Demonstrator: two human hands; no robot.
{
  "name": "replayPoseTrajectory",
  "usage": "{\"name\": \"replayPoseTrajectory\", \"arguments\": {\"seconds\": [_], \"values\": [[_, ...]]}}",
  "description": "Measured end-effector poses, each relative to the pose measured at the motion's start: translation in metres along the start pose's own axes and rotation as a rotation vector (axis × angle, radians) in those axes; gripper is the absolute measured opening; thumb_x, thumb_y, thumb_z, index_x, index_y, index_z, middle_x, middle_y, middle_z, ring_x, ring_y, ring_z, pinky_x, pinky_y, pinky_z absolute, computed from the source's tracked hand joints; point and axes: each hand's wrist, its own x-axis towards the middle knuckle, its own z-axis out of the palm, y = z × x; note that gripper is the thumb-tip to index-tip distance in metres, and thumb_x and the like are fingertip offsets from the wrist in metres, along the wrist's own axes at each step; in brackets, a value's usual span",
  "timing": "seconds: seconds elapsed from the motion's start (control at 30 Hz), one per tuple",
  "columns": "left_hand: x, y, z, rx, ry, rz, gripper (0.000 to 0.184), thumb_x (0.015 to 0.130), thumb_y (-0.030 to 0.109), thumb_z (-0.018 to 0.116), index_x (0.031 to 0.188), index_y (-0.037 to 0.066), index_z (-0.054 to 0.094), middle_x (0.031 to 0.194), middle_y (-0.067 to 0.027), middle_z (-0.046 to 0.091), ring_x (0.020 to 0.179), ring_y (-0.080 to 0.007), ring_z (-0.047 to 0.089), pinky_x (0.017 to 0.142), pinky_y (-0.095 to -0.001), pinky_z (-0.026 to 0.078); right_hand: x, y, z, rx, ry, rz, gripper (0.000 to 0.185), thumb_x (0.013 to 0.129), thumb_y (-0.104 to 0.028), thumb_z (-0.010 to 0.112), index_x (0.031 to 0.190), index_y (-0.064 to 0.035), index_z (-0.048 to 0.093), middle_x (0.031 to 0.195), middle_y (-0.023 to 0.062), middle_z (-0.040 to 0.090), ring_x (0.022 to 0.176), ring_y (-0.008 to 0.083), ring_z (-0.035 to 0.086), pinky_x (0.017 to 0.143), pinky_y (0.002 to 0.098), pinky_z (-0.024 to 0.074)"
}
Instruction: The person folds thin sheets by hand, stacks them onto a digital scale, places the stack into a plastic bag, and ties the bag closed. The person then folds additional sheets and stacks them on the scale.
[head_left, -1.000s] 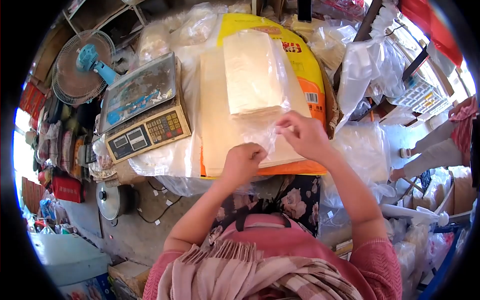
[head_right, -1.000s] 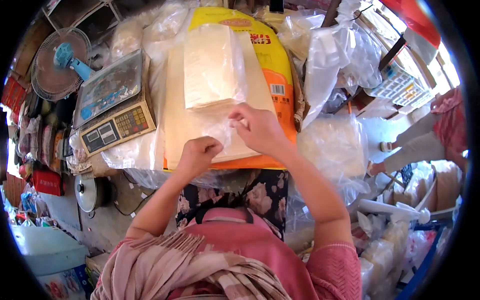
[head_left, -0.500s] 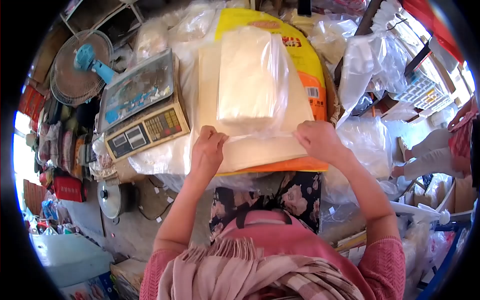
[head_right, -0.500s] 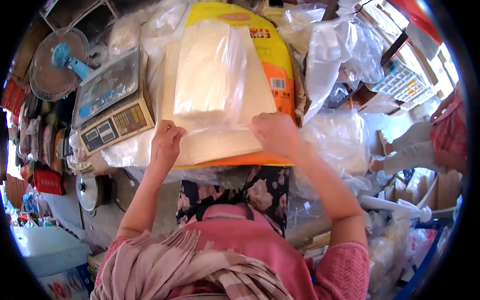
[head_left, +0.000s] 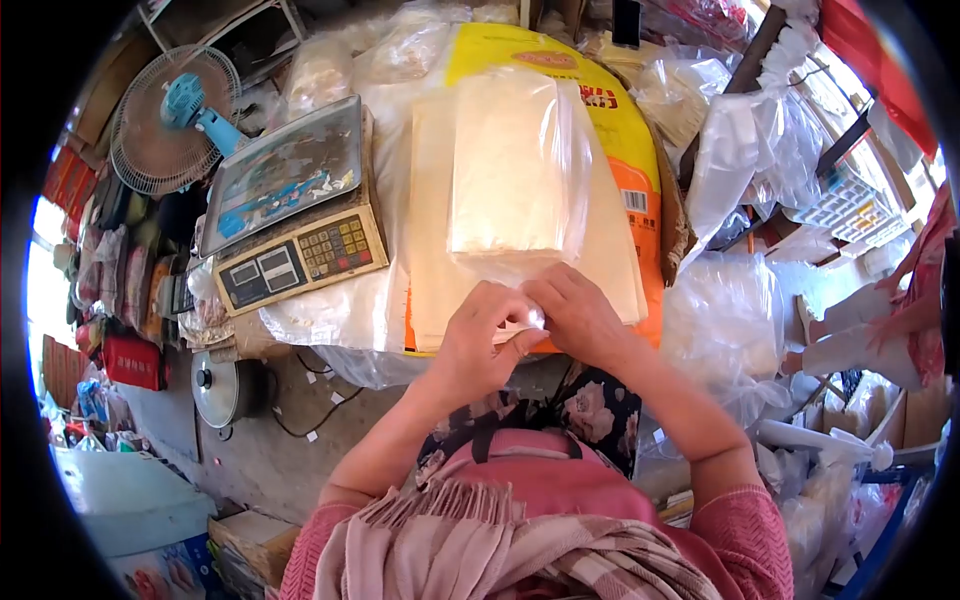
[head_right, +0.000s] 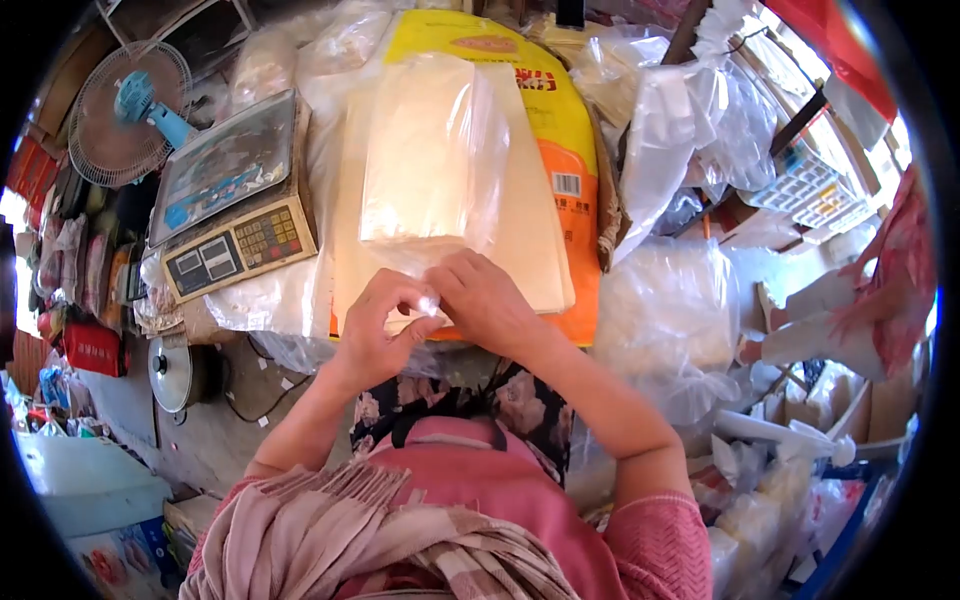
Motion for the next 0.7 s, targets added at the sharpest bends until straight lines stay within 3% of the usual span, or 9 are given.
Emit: {"name": "replayPoseTrajectory", "arguments": {"seconds": [0.07, 0.17, 0.27, 0.37, 0.47, 0.57, 0.67, 0.7], "values": [[0.002, -0.003, 0.005, 0.030, 0.142, 0.013, 0.022, 0.077, 0.002, 0.069, 0.096, 0.003, 0.059, 0.083, -0.0128, 0.061, 0.077, -0.0310, 0.057, 0.066, -0.0382, 0.046, -0.004, 0.005, 0.003, 0.004, -0.040, 0.062, 0.019, 0.080, -0.008, 0.067, 0.096, -0.0041, 0.058, 0.092, 0.0121, 0.058, 0.085, 0.0311, 0.058, 0.072, 0.0379, 0.0481], [0.002, -0.040, 0.012, 0.170, 0.131, 0.136, 0.026, 0.074, -0.001, 0.070, 0.098, 0.002, 0.063, 0.080, -0.0091, 0.062, 0.072, -0.0235, 0.058, 0.062, -0.0312, 0.047, 0.001, 0.000, -0.003, 0.145, -0.004, 0.040, 0.027, 0.079, -0.007, 0.065, 0.103, -0.0063, 0.054, 0.092, 0.0130, 0.059, 0.089, 0.0318, 0.058, 0.074, 0.0382, 0.0481], [0.003, -0.040, 0.008, 0.085, 0.077, -0.004, 0.013, 0.076, 0.004, 0.070, 0.088, 0.003, 0.065, 0.078, -0.0110, 0.062, 0.071, -0.0282, 0.058, 0.061, -0.0348, 0.047, 0.001, -0.018, -0.011, 0.405, 0.017, 0.493, 0.022, 0.082, -0.007, 0.062, 0.103, -0.0064, 0.056, 0.092, 0.0134, 0.059, 0.090, 0.0307, 0.058, 0.075, 0.0378, 0.0477], [0.006, -0.034, 0.008, 0.038, 0.037, -0.250, 0.009, 0.078, 0.008, 0.070, 0.083, 0.002, 0.065, 0.073, -0.0105, 0.060, 0.067, -0.0268, 0.057, 0.060, -0.0341, 0.046, -0.009, -0.011, 0.002, 0.280, 0.117, 0.359, 0.017, 0.085, -0.009, 0.064, 0.101, -0.0043, 0.060, 0.100, 0.0120, 0.059, 0.081, 0.0272, 0.060, 0.070, 0.0370, 0.0481], [0.005, -0.038, 0.011, 0.000, 0.001, -0.278, 0.010, 0.081, 0.009, 0.069, 0.083, 0.001, 0.063, 0.074, -0.0090, 0.060, 0.063, -0.0167, 0.055, 0.057, -0.0290, 0.045, -0.005, -0.005, 0.001, -0.308, 0.137, -0.066, 0.019, 0.084, -0.012, 0.067, 0.099, -0.0037, 0.060, 0.098, 0.0132, 0.060, 0.074, 0.0226, 0.061, 0.065, 0.0354, 0.0476], [0.007, -0.037, 0.007, 0.050, -0.017, -0.225, 0.010, 0.081, 0.008, 0.069, 0.085, 0.000, 0.063, 0.076, -0.0089, 0.060, 0.065, -0.0168, 0.056, 0.058, -0.0294, 0.045, -0.005, -0.008, -0.007, -0.398, 0.089, -0.049, 0.017, 0.085, -0.011, 0.065, 0.098, -0.0027, 0.058, 0.083, 0.0123, 0.062, 0.061, 0.0217, 0.059, 0.056, 0.0330, 0.0457], [0.005, -0.036, 0.010, -0.045, 0.011, -0.150, 0.008, 0.081, 0.005, 0.067, 0.086, 0.000, 0.063, 0.078, -0.0106, 0.060, 0.069, -0.0209, 0.058, 0.061, -0.0313, 0.046, -0.008, -0.013, -0.009, 0.261, -0.191, 0.422, 0.012, 0.087, -0.008, 0.060, 0.096, -0.0028, 0.055, 0.065, 0.0105, 0.059, 0.053, 0.0252, 0.056, 0.051, 0.0334, 0.0438], [0.004, -0.038, 0.010, -0.020, -0.002, -0.132, 0.007, 0.081, 0.004, 0.067, 0.086, 0.000, 0.063, 0.078, -0.0112, 0.060, 0.071, -0.0226, 0.058, 0.063, -0.0320, 0.046, -0.012, -0.008, -0.003, 0.398, -0.159, 0.428, 0.011, 0.088, -0.009, 0.057, 0.096, -0.0032, 0.052, 0.057, 0.0109, 0.055, 0.050, 0.0282, 0.055, 0.049, 0.0354, 0.0434]]}}
